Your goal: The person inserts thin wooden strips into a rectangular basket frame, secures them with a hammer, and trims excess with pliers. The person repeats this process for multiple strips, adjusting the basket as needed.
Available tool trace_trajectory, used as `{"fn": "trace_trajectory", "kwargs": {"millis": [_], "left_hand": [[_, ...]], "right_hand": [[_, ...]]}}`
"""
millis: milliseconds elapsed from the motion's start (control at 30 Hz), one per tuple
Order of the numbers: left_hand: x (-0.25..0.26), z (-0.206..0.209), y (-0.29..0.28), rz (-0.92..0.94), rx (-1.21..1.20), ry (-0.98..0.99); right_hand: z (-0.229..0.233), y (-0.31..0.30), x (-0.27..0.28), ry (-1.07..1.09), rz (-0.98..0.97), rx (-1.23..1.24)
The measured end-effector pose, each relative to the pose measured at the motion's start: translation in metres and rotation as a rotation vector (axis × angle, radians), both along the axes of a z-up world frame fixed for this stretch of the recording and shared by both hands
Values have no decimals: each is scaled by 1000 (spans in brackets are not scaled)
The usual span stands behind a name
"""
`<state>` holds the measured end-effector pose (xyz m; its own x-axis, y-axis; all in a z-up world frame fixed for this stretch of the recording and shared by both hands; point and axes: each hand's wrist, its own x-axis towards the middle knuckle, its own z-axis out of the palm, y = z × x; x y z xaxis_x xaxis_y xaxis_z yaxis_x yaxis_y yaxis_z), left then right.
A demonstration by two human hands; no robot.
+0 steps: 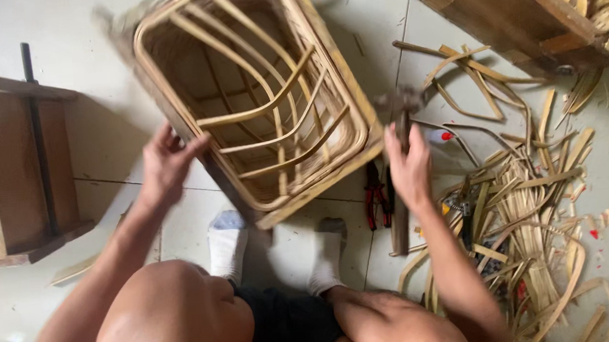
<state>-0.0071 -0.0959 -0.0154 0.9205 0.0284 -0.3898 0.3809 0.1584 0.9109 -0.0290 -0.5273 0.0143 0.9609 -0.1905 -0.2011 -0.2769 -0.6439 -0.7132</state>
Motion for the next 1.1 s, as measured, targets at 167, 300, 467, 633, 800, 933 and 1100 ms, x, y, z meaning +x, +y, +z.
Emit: {"fn": "trace_trajectory", "kwargs": {"millis": [167, 300, 467, 633, 800, 933, 1100], "left_hand": [[63, 1, 24, -109, -13, 113], [87, 0, 28, -169, -18, 83], [52, 22, 17, -172, 211, 178], [15, 33, 4, -88, 51, 137], [5, 23, 6, -50, -3, 117], [5, 17, 7, 11, -75, 167], [7, 12, 9, 9, -71, 132]], "right_hand": [[11, 26, -58, -62, -16, 327], [46, 22, -41, 89, -32, 288], [63, 18, -3, 9, 129, 161], [35, 26, 38, 45, 214, 81], [25, 21, 63, 8, 322, 74], [26, 27, 92, -48, 343, 110], [33, 39, 120, -33, 315, 67]]}}
